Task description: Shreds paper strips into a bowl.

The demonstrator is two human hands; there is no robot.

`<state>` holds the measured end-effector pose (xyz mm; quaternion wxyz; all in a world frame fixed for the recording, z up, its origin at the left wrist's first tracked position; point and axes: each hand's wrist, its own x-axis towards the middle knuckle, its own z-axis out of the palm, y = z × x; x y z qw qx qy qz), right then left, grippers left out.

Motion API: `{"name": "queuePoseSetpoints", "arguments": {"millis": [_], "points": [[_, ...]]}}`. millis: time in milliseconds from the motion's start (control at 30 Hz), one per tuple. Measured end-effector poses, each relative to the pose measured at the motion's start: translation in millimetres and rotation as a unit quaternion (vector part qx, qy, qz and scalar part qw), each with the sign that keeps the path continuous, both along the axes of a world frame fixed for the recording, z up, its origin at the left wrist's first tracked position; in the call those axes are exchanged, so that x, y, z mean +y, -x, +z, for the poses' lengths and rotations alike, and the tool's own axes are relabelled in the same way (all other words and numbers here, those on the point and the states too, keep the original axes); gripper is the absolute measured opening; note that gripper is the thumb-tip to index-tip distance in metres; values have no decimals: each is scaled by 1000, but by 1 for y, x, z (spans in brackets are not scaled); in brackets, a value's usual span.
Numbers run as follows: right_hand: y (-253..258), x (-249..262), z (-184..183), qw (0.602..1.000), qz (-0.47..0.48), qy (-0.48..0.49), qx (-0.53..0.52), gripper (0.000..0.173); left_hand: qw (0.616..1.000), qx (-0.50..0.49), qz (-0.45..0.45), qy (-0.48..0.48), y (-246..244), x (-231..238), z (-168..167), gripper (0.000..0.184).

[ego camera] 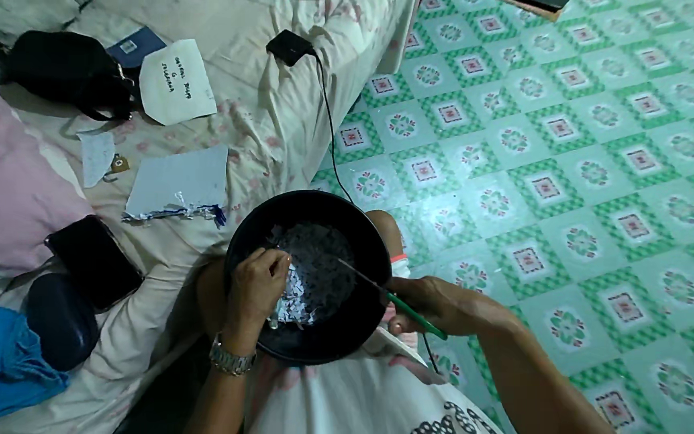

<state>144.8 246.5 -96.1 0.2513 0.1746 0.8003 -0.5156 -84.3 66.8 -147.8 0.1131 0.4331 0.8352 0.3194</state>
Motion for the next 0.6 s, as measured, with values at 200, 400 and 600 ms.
{"name": "queuePoseSetpoints", "arguments": {"millis": [200,400,600], "points": [[13,-2,-26,954,-106,146,240,85,1000,4,1,-13,1,-2,-5,13],[26,-2,-32,919,-83,242,300,116,1000,15,5,-6,3,0,-7,13],[64,-71,-50,871,-320,266,262,51,996,1,-29,89,3,6,-5,18]]}}
